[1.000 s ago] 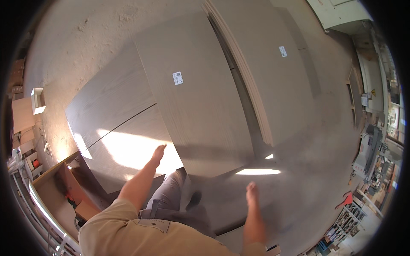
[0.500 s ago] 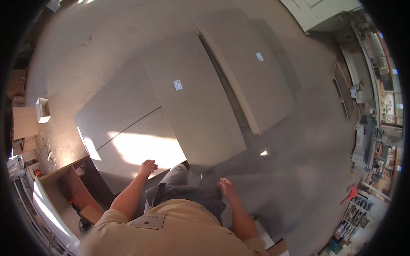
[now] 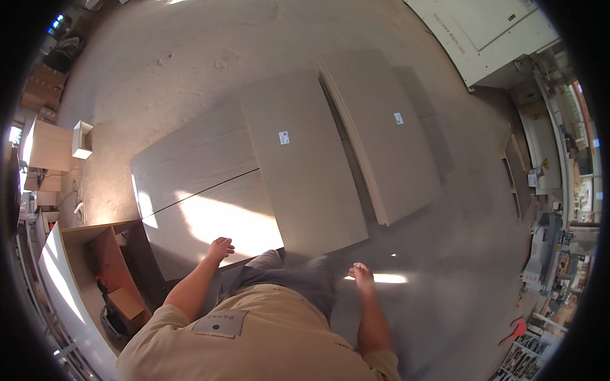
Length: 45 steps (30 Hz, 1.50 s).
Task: The person repeatedly picks up large flat panels from the floor and places them onto a workbench, then returns to the floor to retrieve more. The person handles the panels by hand, stacking them in a pile on the bench.
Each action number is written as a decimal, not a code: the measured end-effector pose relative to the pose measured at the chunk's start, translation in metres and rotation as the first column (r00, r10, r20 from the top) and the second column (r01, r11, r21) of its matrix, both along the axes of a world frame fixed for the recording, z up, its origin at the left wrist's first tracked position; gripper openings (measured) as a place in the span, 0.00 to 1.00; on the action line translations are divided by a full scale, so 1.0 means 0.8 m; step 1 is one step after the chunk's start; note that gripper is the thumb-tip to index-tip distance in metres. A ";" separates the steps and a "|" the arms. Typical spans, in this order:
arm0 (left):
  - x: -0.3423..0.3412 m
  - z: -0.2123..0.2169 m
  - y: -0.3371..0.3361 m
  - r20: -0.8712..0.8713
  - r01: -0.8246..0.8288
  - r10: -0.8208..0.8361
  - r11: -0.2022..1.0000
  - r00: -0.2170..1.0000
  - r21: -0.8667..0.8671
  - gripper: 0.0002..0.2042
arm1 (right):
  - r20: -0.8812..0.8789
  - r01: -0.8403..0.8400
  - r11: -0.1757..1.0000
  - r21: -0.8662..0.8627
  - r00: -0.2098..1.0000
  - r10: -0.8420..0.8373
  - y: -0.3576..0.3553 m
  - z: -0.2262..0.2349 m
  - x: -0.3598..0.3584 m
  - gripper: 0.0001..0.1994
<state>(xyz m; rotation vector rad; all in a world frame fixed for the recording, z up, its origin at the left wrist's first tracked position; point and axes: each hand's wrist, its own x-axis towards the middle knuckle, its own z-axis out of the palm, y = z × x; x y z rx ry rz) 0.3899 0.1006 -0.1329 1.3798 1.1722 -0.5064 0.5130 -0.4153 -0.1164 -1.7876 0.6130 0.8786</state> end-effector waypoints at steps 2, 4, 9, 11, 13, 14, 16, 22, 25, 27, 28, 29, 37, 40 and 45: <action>0.018 -0.005 0.001 -0.075 0.016 -0.016 1.000 0.997 0.009 0.17 | -0.012 0.016 1.000 -0.018 1.000 -0.017 -0.006 0.003 0.007 0.16; 0.020 -0.014 0.004 0.033 0.042 -0.042 0.999 0.999 0.014 0.17 | -0.043 0.047 0.996 -0.082 0.998 -0.051 -0.006 0.001 0.009 0.16; -0.063 -0.016 0.014 0.425 -0.107 0.215 0.959 0.879 -0.263 0.08 | 0.291 -0.260 0.966 -0.005 0.923 0.250 0.002 -0.041 -0.022 0.15; -0.095 -0.004 0.010 0.125 -0.112 0.134 0.980 0.983 -0.165 0.10 | 0.053 -0.354 0.935 0.031 0.934 0.353 -0.003 -0.052 -0.057 0.13; -0.079 -0.007 0.013 -0.024 -0.078 0.079 0.997 0.997 0.024 0.15 | 0.217 -0.518 0.835 -0.187 0.807 0.549 -0.011 -0.053 -0.066 0.13; -0.051 -0.016 0.011 0.056 0.001 -0.003 0.999 0.998 0.032 0.16 | 0.254 -0.375 0.870 -0.320 0.851 0.460 -0.022 -0.042 -0.068 0.13; -0.029 -0.024 0.040 0.058 0.071 -0.072 0.997 0.996 0.031 0.16 | 0.307 -0.277 0.883 -0.379 0.862 0.402 -0.007 -0.017 -0.082 0.13; -0.089 -0.020 0.117 -0.079 0.164 -0.149 0.957 0.986 0.241 0.16 | 0.340 -0.365 0.880 -0.306 0.821 0.459 0.041 0.046 -0.123 0.12; -0.077 0.021 0.041 0.332 0.261 -0.398 0.884 0.855 0.388 0.10 | 0.404 -0.398 0.836 -0.379 0.741 0.536 -0.036 0.032 -0.153 0.10; -0.096 0.064 -0.004 0.497 0.245 -0.391 0.910 0.775 0.333 0.11 | 0.301 0.068 0.998 -0.017 0.952 -0.060 -0.050 -0.006 -0.195 0.10; -0.110 0.091 -0.044 0.056 0.427 -0.520 0.754 0.852 0.499 0.13 | 0.335 0.057 0.989 0.136 0.937 -0.100 -0.084 -0.011 -0.209 0.09; -0.175 0.115 -0.055 0.186 0.211 -0.346 0.835 0.920 0.508 0.13 | 0.188 0.148 0.918 0.367 0.955 -0.229 -0.075 -0.031 -0.220 0.08; -0.526 0.118 -0.139 0.128 -0.125 0.064 0.818 0.990 0.562 0.14 | -0.213 -0.897 0.420 -0.137 0.441 0.872 0.008 0.027 -0.311 0.09; -0.651 0.069 -0.180 0.024 -0.491 0.567 0.690 0.823 0.531 0.14 | -0.140 -0.995 0.030 -0.094 0.043 0.989 0.107 0.007 -0.255 0.09; -0.907 -0.002 -0.232 0.069 -0.541 0.684 0.508 0.727 0.670 0.15 | -0.107 -0.922 -0.244 -0.301 -0.222 0.969 0.330 -0.062 -0.259 0.10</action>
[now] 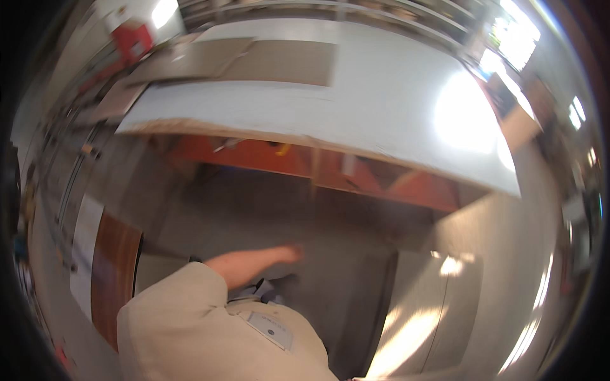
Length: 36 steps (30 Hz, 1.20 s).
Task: The person repeatedly picks up large flat panels from the floor and places them onto a workbench, then returns to the floor to retrieve more. The person handles the panels by hand, stacking them in a pile on the bench.
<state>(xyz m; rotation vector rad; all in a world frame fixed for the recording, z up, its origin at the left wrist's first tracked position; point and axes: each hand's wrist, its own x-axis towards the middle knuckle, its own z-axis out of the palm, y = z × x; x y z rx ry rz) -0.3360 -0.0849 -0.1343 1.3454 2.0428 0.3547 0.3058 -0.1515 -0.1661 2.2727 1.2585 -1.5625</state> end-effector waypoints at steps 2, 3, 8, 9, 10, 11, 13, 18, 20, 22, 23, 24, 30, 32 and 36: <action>-0.109 0.005 -0.058 0.037 -0.219 0.216 0.960 0.976 0.173 0.13 | 0.108 -0.222 0.956 0.189 0.973 0.204 0.127 0.012 -0.109 0.10; -0.163 0.021 -0.108 0.123 -0.460 0.445 0.876 0.887 0.147 0.13 | 0.153 -0.356 0.883 0.305 0.934 0.323 0.185 0.031 -0.189 0.10; -0.363 0.150 -0.225 0.236 -0.895 0.929 0.170 0.285 0.412 0.10 | -0.569 -0.189 0.740 0.645 0.528 0.631 0.381 0.192 -0.692 0.12; -0.388 0.180 -0.229 0.321 -0.807 0.916 0.005 0.241 0.591 0.10 | -0.391 -0.261 0.510 0.820 0.396 0.831 0.387 0.237 -0.780 0.12; -0.424 0.201 -0.231 0.347 -0.781 0.922 -0.088 0.171 0.619 0.10 | -0.293 -0.279 0.375 0.884 0.292 0.910 0.375 0.273 -0.871 0.13; -0.455 0.224 -0.230 0.381 -0.657 0.905 -0.172 0.189 0.734 0.11 | -0.179 -0.402 0.270 0.875 0.248 0.952 0.364 0.313 -0.950 0.12; -0.530 0.255 -0.236 0.233 -0.653 0.968 -0.116 0.095 0.749 0.14 | -0.035 -0.422 0.051 0.905 0.045 0.998 0.320 0.375 -1.077 0.13; -0.710 0.268 -0.251 -0.202 -0.692 0.972 0.066 -0.118 0.719 0.20 | 0.357 -0.074 -0.427 0.901 -0.430 0.829 0.239 0.418 -1.347 0.20; -0.748 0.266 -0.247 -0.342 -0.794 0.933 0.122 -0.112 0.596 0.27 | 0.394 0.009 -0.434 0.901 -0.439 0.808 0.228 0.427 -1.464 0.23; -0.757 0.259 -0.246 -0.441 -0.899 0.893 0.121 -0.086 0.420 0.28 | 0.484 -0.064 -0.550 0.833 -0.397 0.779 0.202 0.420 -1.561 0.31; -0.757 0.256 -0.247 -0.434 -0.864 0.893 0.124 -0.117 0.487 0.28 | 0.544 -0.088 -0.603 0.793 -0.345 0.765 0.186 0.420 -1.618 0.33; -0.756 0.255 -0.248 -0.416 -0.860 0.903 0.125 -0.108 0.495 0.29 | 0.609 -0.141 -0.657 0.740 -0.275 0.744 0.170 0.421 -1.657 0.36; -0.747 0.264 -0.255 -0.401 -0.893 0.913 0.113 -0.080 0.435 0.28 | 0.689 -0.299 -0.737 0.606 -0.267 0.674 0.143 0.388 -1.760 0.39; -0.750 0.267 -0.252 -0.405 -0.894 0.912 0.130 -0.062 0.429 0.28 | 0.657 -0.228 -0.713 0.663 -0.278 0.700 0.167 0.377 -1.751 0.36; -0.752 0.262 -0.249 -0.422 -0.874 0.905 0.159 -0.058 0.460 0.29 | 0.662 -0.241 -0.709 0.663 -0.254 0.705 0.242 0.374 -1.698 0.32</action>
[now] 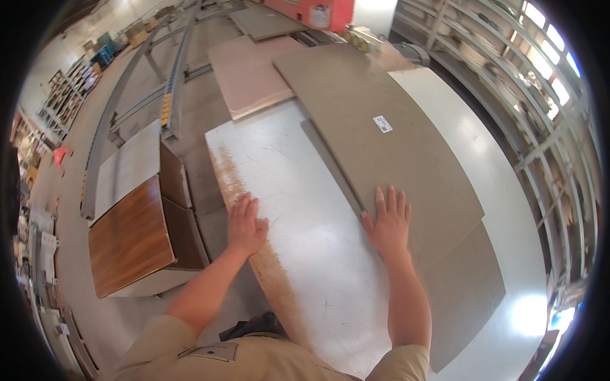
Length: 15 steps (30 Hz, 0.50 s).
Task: The person repeatedly picks up large flat panels from the floor and places them onto a workbench, then returns to the floor to retrieve more. The person handles the panels by hand, stacking them in a pile on the bench.
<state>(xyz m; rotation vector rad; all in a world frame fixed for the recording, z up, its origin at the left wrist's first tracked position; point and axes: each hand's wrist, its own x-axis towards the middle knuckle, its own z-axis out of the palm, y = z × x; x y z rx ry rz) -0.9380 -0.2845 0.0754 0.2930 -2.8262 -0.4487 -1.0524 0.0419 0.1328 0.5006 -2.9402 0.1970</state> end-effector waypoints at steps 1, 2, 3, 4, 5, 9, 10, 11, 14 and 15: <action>0.001 -0.002 -0.002 -0.001 0.005 -0.005 1.000 1.000 -0.008 0.29 | 0.017 0.023 1.000 -0.006 1.000 -0.023 0.020 0.002 0.020 0.33; 0.002 -0.004 -0.003 -0.021 -0.010 0.010 1.000 1.000 -0.025 0.29 | 0.030 0.029 1.000 0.006 0.999 -0.029 0.039 0.005 0.040 0.33; 0.003 -0.006 -0.006 -0.025 0.009 -0.010 1.000 1.000 -0.016 0.29 | 0.046 0.032 0.999 0.016 0.998 -0.032 0.061 0.008 0.062 0.34; 0.002 -0.007 -0.007 -0.034 0.016 -0.017 1.000 0.999 -0.017 0.29 | 0.064 0.042 0.999 0.026 0.997 -0.044 0.086 0.012 0.084 0.35; 0.003 -0.008 -0.010 -0.043 0.020 -0.021 1.000 0.999 -0.019 0.28 | 0.082 0.039 0.999 0.031 0.996 -0.041 0.101 0.013 0.106 0.35; 0.000 -0.009 -0.011 -0.059 0.041 -0.042 0.999 0.997 -0.032 0.28 | 0.162 0.060 0.994 0.090 0.984 -0.074 0.193 0.024 0.188 0.38; 0.000 -0.009 -0.011 -0.050 0.057 -0.060 0.997 0.997 -0.046 0.28 | 0.166 0.052 0.993 0.105 0.984 -0.069 0.212 0.024 0.205 0.39; 0.000 -0.008 -0.010 -0.063 0.044 -0.047 0.998 0.997 -0.038 0.28 | 0.183 0.052 0.991 0.119 0.980 -0.074 0.231 0.025 0.224 0.40; 0.001 -0.009 -0.010 -0.074 0.053 -0.057 0.997 0.996 -0.053 0.28 | 0.176 0.023 0.991 0.135 0.983 -0.047 0.268 0.025 0.263 0.44; 0.001 -0.010 -0.010 -0.081 0.057 -0.062 0.997 0.995 -0.060 0.28 | 0.174 0.020 0.990 0.138 0.984 -0.044 0.276 0.025 0.273 0.45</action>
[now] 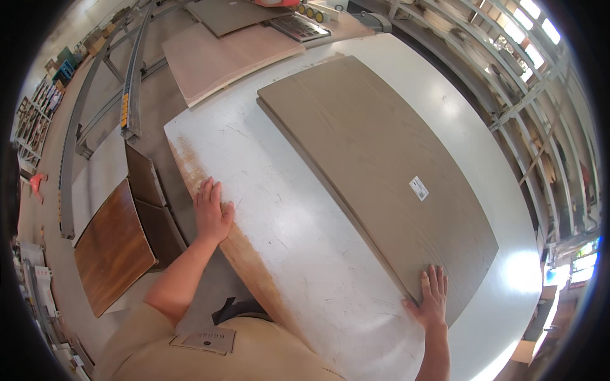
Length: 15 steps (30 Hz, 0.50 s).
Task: The person repeatedly picks up large flat panels from the floor and places them onto a workbench, then returns to the floor to retrieve more. The person handles the panels by hand, stacking them in a pile on the bench.
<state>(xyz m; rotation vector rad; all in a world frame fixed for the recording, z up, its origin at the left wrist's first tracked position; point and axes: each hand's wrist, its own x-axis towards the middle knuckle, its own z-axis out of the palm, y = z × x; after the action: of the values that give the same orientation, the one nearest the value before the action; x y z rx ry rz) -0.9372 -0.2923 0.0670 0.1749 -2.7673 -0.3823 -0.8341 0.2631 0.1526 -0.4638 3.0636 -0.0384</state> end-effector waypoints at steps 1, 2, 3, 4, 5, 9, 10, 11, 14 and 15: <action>0.000 -0.002 -0.001 -0.022 0.008 -0.009 1.000 1.000 -0.011 0.28 | -0.062 -0.048 0.998 -0.043 0.997 0.045 0.006 0.001 0.008 0.47; 0.000 -0.004 -0.001 -0.001 0.006 -0.006 1.000 1.000 -0.005 0.28 | 0.017 0.008 1.000 0.004 1.000 -0.008 0.011 0.002 0.014 0.47; 0.000 -0.006 -0.003 0.003 0.006 -0.006 1.000 1.000 -0.007 0.28 | 0.034 0.018 1.000 0.003 0.999 -0.018 0.015 0.004 0.017 0.48; 0.000 -0.008 -0.003 -0.037 0.011 -0.012 0.999 0.999 -0.030 0.28 | 0.067 0.036 0.999 0.006 0.997 -0.036 0.019 0.006 0.018 0.48; -0.001 -0.008 -0.004 0.014 0.008 -0.008 1.000 1.000 -0.012 0.28 | 0.087 0.082 0.996 -0.044 0.993 -0.078 0.023 0.009 0.016 0.47; -0.001 0.002 -0.002 0.027 0.011 -0.009 0.997 1.000 -0.071 0.29 | 0.028 0.236 0.968 -0.084 0.972 -0.235 0.054 0.010 -0.049 0.41; -0.002 0.008 0.004 0.079 0.012 -0.005 0.996 0.997 -0.090 0.29 | -0.075 0.229 0.960 -0.163 0.967 -0.244 0.066 0.005 -0.080 0.38; -0.001 0.013 0.015 0.006 0.080 -0.079 0.991 0.997 -0.104 0.29 | -0.110 0.277 0.939 -0.203 0.946 -0.303 0.082 0.000 -0.120 0.36; -0.004 0.029 0.063 -0.079 0.321 -0.320 0.947 0.944 0.007 0.31 | -0.212 0.447 0.888 -0.113 0.862 -0.461 0.131 -0.025 -0.251 0.29; -0.006 0.029 0.091 -0.137 0.407 -0.389 0.902 0.911 0.143 0.32 | -0.275 0.482 0.872 -0.090 0.829 -0.487 0.145 -0.035 -0.289 0.27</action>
<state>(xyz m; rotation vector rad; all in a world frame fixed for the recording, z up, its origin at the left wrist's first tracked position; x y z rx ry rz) -0.9420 -0.2195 0.0901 -0.3713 -2.6528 -0.7081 -1.0654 0.3789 0.1250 0.3602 3.3796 -0.0135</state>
